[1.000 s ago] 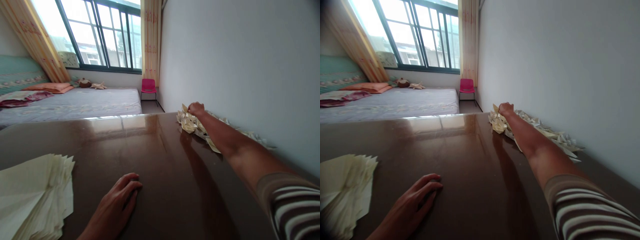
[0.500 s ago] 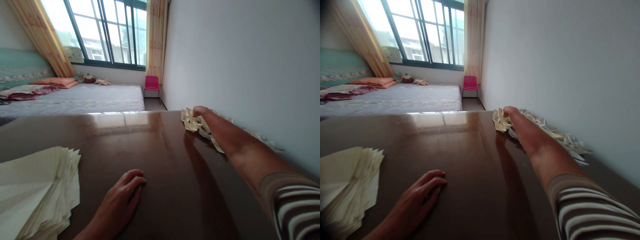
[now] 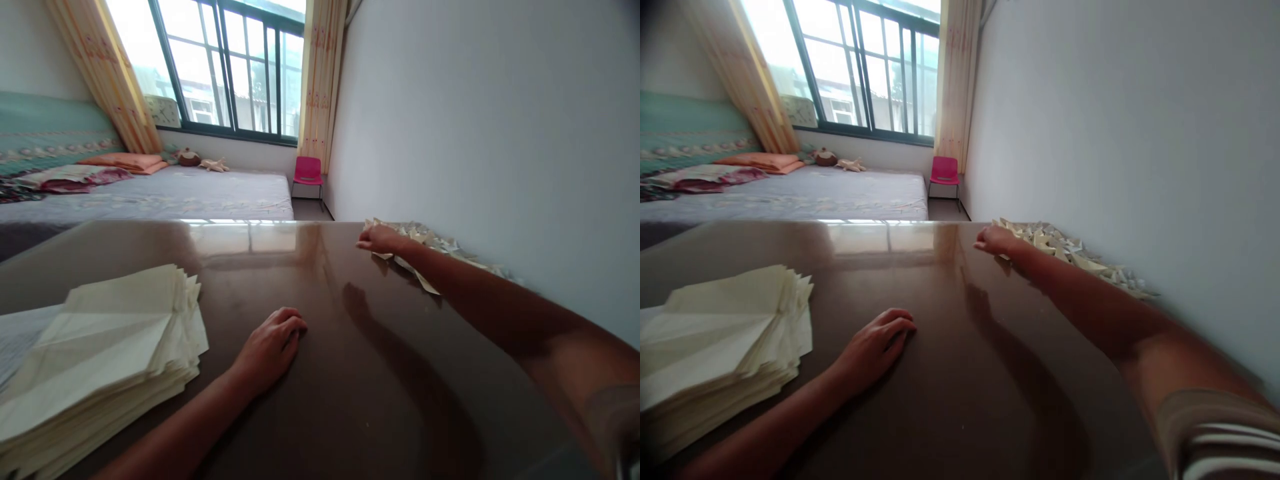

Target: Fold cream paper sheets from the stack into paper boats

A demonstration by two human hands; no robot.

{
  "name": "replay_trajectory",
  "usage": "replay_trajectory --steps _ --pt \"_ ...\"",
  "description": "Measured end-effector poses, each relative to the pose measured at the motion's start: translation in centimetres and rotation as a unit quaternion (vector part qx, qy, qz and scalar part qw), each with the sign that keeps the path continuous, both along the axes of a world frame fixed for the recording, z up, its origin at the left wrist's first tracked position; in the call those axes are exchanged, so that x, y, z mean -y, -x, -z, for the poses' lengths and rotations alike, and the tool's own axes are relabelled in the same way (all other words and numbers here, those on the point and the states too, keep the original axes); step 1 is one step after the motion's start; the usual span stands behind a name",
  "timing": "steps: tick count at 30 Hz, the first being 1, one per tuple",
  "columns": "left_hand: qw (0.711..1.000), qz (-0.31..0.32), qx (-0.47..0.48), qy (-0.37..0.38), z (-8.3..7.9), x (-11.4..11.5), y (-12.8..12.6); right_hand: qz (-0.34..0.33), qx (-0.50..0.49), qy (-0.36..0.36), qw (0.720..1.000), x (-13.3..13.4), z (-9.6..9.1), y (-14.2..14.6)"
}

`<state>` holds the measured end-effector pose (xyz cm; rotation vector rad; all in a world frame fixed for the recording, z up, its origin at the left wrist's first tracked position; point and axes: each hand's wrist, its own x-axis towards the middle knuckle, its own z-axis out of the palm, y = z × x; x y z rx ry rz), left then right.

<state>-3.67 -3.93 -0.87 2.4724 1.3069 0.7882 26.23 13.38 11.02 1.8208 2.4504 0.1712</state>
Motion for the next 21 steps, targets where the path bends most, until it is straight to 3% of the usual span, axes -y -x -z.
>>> replay_trajectory --steps 5,6,9,11,15,18,21 --pt "0.999 0.024 -0.033 -0.026 -0.2 0.9 -0.1 -0.236 -0.054 0.052 0.969 9.2 8.5 7.6" --pt "0.998 0.031 -0.048 -0.031 -0.3 1.1 -0.2 -0.248 -0.073 0.037 0.965 10.4 10.0 8.3" --pt "0.992 0.059 -0.105 -0.049 -1.1 2.0 -0.1 -0.198 -0.108 -0.013 0.974 12.0 13.1 9.2" --pt "0.983 0.059 -0.165 -0.059 -2.4 2.4 0.4 -0.196 -0.115 -0.017 0.974 12.0 13.9 9.2" --pt "0.973 -0.056 -0.219 -0.047 -7.2 2.6 3.7 -0.202 -0.116 -0.021 0.972 11.8 13.8 8.9" --pt "0.957 -0.114 -0.257 0.067 -11.3 2.5 8.6 -0.204 -0.119 -0.026 0.971 11.8 13.8 8.9" --pt "0.94 -0.16 -0.26 0.155 -13.9 3.0 13.6 -0.202 -0.131 -0.032 0.97 11.7 14.0 8.9"
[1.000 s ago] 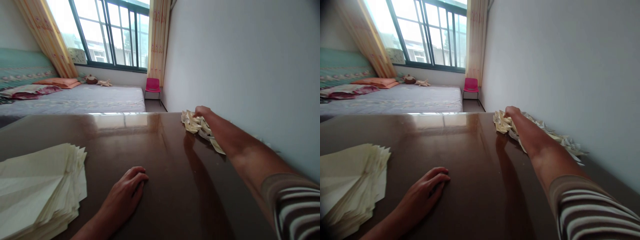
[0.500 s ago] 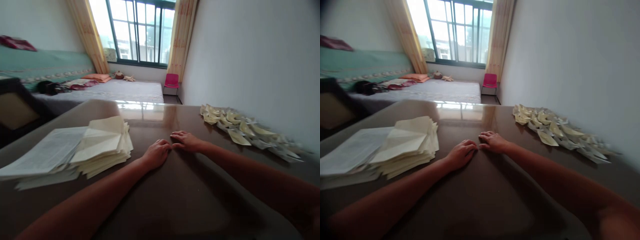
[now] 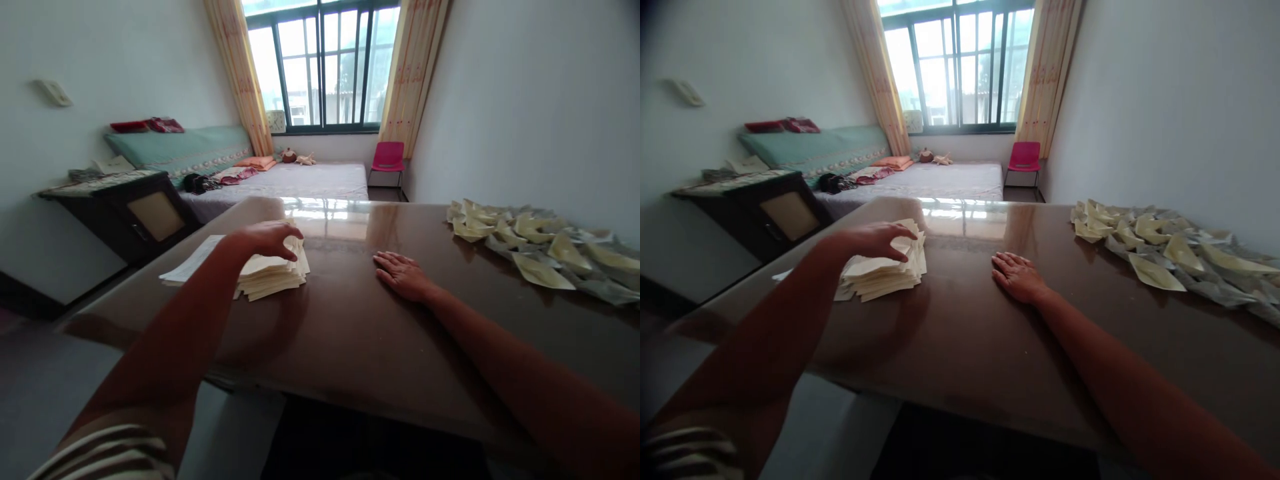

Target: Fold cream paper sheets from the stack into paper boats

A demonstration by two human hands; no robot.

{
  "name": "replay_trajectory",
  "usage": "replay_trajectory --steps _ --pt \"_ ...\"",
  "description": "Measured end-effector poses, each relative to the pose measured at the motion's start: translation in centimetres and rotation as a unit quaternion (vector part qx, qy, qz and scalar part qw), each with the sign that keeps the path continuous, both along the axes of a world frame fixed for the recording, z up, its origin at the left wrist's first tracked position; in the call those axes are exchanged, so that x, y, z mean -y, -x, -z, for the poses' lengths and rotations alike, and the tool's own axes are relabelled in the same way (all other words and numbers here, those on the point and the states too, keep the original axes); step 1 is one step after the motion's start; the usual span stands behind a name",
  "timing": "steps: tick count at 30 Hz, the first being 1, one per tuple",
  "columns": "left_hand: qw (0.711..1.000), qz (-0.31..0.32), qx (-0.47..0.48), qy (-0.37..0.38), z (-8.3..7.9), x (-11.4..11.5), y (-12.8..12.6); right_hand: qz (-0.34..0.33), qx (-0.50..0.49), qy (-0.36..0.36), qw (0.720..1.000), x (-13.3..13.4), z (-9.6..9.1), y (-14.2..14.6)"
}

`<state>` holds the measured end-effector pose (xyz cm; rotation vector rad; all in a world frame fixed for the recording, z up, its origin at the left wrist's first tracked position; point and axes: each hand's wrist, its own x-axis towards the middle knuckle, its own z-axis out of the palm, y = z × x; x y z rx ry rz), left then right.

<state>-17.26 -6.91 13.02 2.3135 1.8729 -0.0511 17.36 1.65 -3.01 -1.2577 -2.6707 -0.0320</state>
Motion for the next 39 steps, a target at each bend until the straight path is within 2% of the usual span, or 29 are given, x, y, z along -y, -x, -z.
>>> replay_trajectory --steps 2,5,9,14,22,28,33,36,39 --pt "0.998 -0.021 0.004 0.056 -0.5 0.6 2.4 -0.001 -0.004 0.0 1.0 -0.1 0.2 0.0" --pt "0.99 -0.06 0.03 0.123 0.1 1.5 4.4 -0.007 -0.005 0.001 1.0 -0.3 0.3 0.0" --pt "0.981 -0.062 0.106 0.148 1.0 1.9 5.3 -0.011 -0.013 -0.001 1.0 -0.5 0.4 -0.1" --pt "0.972 -0.051 0.156 0.17 0.9 1.7 6.1 -0.016 -0.021 -0.005 1.0 -0.5 0.5 -0.1" --pt "0.971 -0.041 0.165 0.17 1.1 2.3 7.0 -0.012 -0.024 0.001 1.0 -0.5 0.4 0.0" --pt "0.949 -0.125 0.236 0.166 2.1 2.9 7.5 -0.011 -0.019 0.002 1.0 -0.3 0.3 -0.1" --pt "0.959 -0.169 0.205 0.099 2.5 3.3 7.3 -0.017 -0.016 -0.002 1.0 -0.3 0.3 -0.1" --pt "0.964 -0.163 0.188 0.095 2.5 3.4 7.4 -0.017 -0.019 -0.006 1.0 -0.3 0.3 -0.1" --pt "0.964 -0.139 0.188 0.13 2.4 3.2 7.6 -0.017 -0.022 -0.007 1.0 -0.3 0.3 -0.1"
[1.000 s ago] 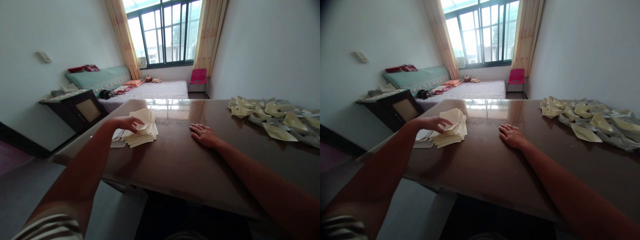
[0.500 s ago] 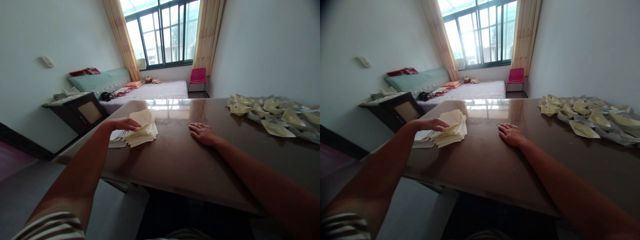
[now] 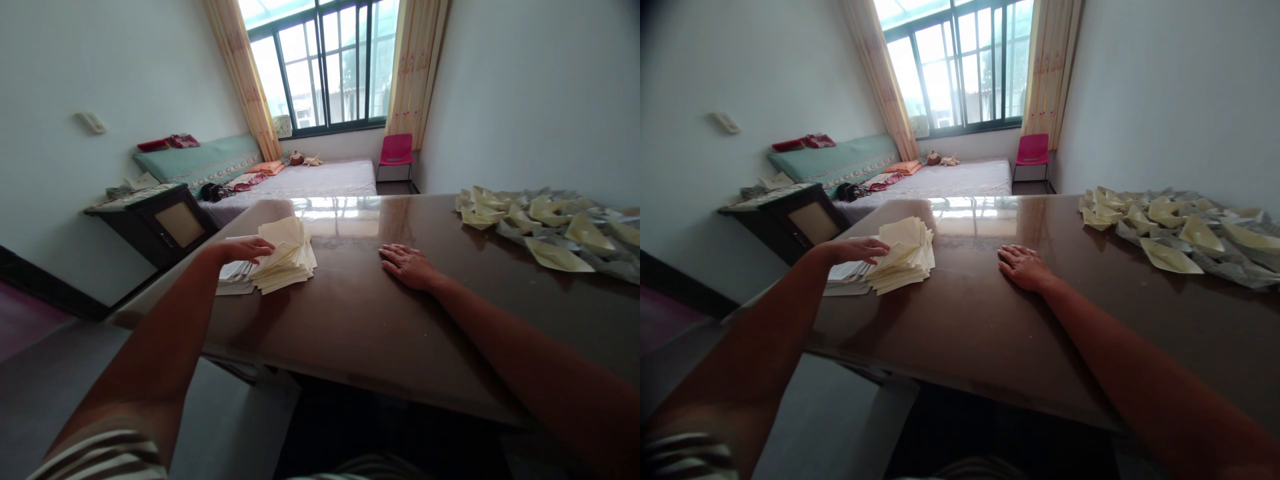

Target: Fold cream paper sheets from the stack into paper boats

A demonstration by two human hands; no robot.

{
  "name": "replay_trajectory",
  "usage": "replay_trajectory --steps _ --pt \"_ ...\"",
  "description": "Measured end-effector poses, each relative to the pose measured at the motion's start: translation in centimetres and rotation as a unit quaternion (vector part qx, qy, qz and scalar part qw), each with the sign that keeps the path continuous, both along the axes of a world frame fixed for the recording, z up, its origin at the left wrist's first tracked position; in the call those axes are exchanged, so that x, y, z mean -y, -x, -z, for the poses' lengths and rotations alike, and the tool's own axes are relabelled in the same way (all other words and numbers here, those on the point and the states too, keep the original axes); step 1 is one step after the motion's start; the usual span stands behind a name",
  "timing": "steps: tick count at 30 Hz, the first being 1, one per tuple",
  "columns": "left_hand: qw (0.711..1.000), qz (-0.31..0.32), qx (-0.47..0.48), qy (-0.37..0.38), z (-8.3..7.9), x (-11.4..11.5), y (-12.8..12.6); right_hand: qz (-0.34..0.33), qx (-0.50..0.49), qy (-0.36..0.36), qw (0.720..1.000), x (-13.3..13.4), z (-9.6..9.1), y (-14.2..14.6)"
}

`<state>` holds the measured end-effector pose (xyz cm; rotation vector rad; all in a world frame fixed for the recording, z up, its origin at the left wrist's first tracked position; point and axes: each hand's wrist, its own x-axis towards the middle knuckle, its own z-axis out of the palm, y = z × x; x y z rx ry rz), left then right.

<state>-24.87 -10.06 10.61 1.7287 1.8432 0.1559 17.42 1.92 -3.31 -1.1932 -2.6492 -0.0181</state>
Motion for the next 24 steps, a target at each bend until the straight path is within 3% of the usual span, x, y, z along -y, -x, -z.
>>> replay_trajectory --steps 4,10,18,24 --pt "0.997 0.062 -0.015 0.048 -0.1 -0.6 -0.2 -0.003 0.0 -0.003 1.0 0.2 -0.2 0.0" --pt "0.982 0.135 -0.13 -0.003 -0.7 -0.9 -2.3 -0.001 -0.001 -0.009 1.0 0.3 -0.2 0.1" --pt "0.976 0.121 -0.18 -0.006 -0.4 -1.5 -3.8 -0.004 -0.004 -0.011 1.0 0.1 -0.1 0.0" --pt "0.972 0.159 -0.17 -0.011 -0.4 -1.6 -3.3 -0.007 -0.008 -0.015 1.0 0.3 -0.2 0.1"
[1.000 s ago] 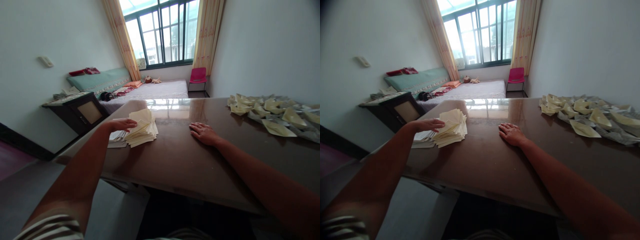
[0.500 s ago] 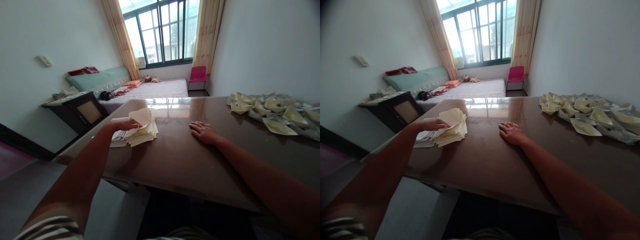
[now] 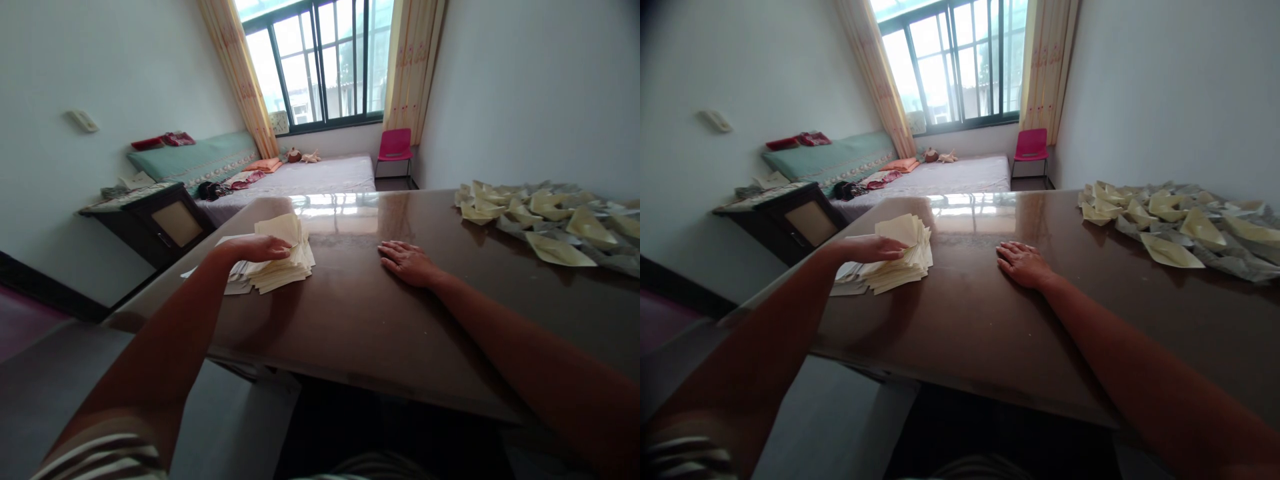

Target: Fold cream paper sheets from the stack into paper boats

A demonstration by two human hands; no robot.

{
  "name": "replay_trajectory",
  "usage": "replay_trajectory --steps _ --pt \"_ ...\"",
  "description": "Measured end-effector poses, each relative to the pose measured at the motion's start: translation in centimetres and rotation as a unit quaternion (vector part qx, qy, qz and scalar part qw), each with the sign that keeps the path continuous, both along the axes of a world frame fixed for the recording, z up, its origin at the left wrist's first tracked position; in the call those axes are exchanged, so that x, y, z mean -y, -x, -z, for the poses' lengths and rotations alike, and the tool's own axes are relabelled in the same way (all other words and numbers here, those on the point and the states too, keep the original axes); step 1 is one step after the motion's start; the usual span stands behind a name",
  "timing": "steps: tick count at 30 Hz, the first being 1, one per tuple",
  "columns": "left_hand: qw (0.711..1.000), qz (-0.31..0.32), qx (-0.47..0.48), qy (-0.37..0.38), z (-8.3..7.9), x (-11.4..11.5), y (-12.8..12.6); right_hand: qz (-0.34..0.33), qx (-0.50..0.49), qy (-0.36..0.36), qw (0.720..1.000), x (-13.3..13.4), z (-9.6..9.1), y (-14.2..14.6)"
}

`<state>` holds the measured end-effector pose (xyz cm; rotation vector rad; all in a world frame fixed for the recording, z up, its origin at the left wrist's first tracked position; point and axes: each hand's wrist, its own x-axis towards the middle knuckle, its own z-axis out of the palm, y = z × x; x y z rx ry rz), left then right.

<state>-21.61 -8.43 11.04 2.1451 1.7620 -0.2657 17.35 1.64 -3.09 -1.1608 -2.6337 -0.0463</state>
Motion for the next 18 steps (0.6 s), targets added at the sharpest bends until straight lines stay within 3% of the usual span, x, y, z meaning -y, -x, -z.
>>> replay_trajectory --steps 18 --pt "0.999 0.002 -0.035 -0.032 0.5 0.45 0.4 0.003 0.009 -0.003 1.0 -0.2 0.17 -0.06"
